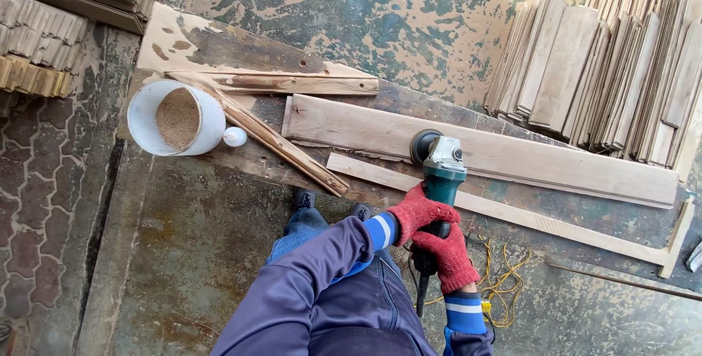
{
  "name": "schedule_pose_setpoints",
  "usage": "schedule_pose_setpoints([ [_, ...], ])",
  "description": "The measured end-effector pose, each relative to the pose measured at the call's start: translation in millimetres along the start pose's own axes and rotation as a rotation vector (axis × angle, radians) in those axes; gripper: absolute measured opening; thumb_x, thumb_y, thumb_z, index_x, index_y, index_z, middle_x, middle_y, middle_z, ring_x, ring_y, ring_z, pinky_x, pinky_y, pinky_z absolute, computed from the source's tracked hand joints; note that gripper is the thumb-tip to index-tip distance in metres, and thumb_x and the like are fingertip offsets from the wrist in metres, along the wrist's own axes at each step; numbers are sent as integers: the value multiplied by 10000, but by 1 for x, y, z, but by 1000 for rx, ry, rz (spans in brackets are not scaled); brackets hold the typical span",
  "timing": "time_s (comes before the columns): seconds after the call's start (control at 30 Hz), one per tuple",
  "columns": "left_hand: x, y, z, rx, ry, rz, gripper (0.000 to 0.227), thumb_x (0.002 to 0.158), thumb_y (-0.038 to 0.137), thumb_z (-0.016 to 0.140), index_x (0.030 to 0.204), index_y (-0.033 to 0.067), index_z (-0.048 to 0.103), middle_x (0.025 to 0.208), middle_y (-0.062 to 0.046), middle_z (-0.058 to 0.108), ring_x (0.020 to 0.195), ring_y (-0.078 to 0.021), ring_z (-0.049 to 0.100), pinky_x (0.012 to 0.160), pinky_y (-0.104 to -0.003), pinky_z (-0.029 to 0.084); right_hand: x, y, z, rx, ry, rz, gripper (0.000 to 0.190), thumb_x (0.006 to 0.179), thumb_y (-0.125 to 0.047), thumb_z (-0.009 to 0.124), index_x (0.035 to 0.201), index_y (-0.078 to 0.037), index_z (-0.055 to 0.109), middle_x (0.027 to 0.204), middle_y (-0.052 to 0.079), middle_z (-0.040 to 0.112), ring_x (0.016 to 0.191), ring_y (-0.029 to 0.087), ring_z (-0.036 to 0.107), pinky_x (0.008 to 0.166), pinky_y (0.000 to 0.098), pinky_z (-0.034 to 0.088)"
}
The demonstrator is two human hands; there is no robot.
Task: Sanding a long piece of wood using a handheld power tool on a workbench.
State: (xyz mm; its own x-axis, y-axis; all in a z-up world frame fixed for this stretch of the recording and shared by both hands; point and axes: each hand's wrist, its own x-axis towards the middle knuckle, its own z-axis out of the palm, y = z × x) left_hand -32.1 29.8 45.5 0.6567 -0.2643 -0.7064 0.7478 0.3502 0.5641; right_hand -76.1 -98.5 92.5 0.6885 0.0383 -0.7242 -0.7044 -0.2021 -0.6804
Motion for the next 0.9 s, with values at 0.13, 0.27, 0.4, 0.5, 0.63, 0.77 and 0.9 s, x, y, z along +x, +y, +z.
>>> schedule_pose_setpoints([
  [0.13,-13,1,-19,-24,20,29,672,531,185,865,1140,22,632,988,-135,706,866,-243,686,815,-365,602,-8,-5,24,8,-5,18,442,682,52,781,1108,73,665,798,253,724,603,342,695,529,404,575],
  [0.27,-22,1,-36,-25,14,33,698,549,184,856,1186,33,615,1031,-138,699,904,-250,685,842,-372,602,-11,-2,41,6,-24,-15,409,675,62,781,1070,70,677,770,229,717,588,312,676,509,376,541],
  [0.4,-37,6,-54,-75,15,15,725,573,154,846,1245,52,594,1042,-141,688,894,-247,668,825,-369,584,-15,-6,60,-40,-23,5,372,684,37,792,1039,68,687,749,234,714,593,314,680,516,384,551],
  [0.5,-37,1,-69,-67,37,69,677,548,174,862,1164,29,622,985,-127,699,839,-229,672,801,-348,595,-17,-10,76,-7,-40,18,392,684,38,783,1057,59,664,748,228,702,580,308,658,501,378,528],
  [0.63,11,-45,-86,-174,123,36,879,409,208,964,1226,142,648,997,-124,732,891,-304,727,773,-448,634,1,11,89,-35,-31,-7,432,621,37,855,1009,62,667,740,272,693,574,384,698,474,476,577],
  [0.77,-21,-31,-129,-527,46,-50,981,261,293,1053,1169,93,739,1019,-157,751,933,-354,751,791,-482,641,13,17,109,-21,-52,-87,424,597,54,887,954,49,660,695,287,674,527,418,699,420,548,587],
  [0.9,-63,9,-137,-383,237,-20,849,278,288,1009,1061,64,769,939,-186,759,875,-339,765,763,-433,663,2,-12,144,-102,-79,-76,500,563,42,912,1005,10,680,726,271,687,557,393,701,469,528,600],
])
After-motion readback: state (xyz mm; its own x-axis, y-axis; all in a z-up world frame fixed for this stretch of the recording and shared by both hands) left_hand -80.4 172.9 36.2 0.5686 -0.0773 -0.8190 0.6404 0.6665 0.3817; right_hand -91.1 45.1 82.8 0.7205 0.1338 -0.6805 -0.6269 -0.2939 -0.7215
